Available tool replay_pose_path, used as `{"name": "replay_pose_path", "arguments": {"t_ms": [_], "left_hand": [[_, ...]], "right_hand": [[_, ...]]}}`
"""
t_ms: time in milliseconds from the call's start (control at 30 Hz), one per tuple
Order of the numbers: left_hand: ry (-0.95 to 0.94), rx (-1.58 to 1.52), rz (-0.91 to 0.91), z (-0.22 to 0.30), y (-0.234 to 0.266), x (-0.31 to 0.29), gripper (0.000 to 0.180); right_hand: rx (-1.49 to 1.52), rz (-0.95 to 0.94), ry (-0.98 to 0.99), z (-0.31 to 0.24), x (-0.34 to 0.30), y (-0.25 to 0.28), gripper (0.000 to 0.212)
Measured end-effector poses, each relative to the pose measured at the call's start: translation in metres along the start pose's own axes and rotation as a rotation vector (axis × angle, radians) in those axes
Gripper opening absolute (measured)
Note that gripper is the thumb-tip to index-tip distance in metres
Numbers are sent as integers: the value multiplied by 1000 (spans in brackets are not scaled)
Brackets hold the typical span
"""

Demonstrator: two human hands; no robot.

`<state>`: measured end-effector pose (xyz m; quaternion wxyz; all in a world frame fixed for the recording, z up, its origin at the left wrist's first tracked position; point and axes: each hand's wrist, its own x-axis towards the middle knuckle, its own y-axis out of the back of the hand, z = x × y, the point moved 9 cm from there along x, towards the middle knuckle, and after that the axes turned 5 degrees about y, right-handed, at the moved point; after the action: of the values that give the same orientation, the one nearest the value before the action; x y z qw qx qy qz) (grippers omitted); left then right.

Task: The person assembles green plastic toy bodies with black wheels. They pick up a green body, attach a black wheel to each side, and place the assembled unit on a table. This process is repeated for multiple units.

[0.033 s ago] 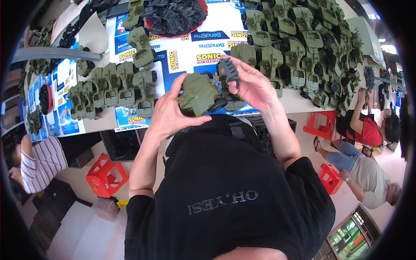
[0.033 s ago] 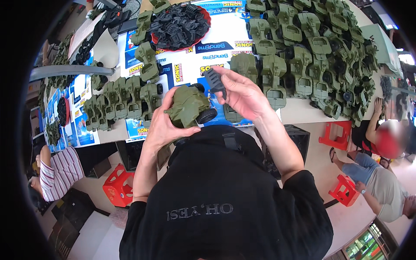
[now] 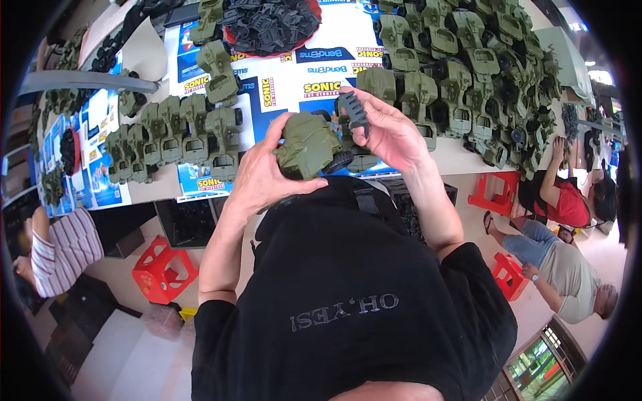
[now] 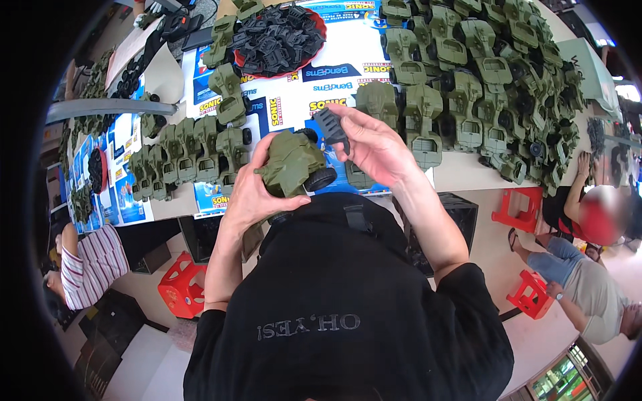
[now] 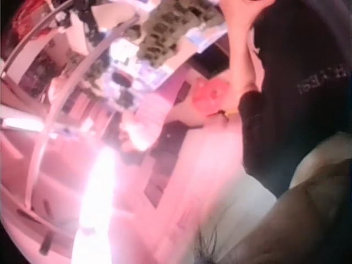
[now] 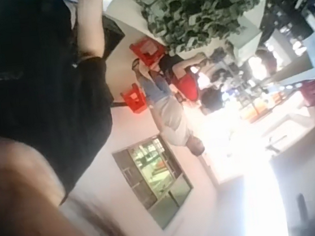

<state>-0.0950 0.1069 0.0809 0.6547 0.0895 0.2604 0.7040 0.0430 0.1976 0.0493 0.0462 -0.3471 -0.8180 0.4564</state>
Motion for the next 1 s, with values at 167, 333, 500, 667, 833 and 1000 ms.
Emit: {"name": "replay_pose_path", "arguments": {"t_ms": [167,333,500,667,833,1000], "left_hand": [[-7,-17,-171,4,-8,0,100],[-43,-213,-490,8,-31,-1,98],[-11,-209,-508,15,-38,-4,99],[104,-184,-379,6,-31,-6,99],[132,-177,-356,7,-30,-6,101],[198,-257,-333,-1,-25,-5,107]], "right_hand": [[-215,-207,60,-19,-3,-8,40],[-560,-694,86,-33,-12,-52,29],[-1003,-477,366,-31,-5,-66,34],[-1154,-423,217,-22,-10,-41,56],[-1254,-524,254,-20,-15,-53,49],[-778,-329,108,-15,-10,-20,50]]}}
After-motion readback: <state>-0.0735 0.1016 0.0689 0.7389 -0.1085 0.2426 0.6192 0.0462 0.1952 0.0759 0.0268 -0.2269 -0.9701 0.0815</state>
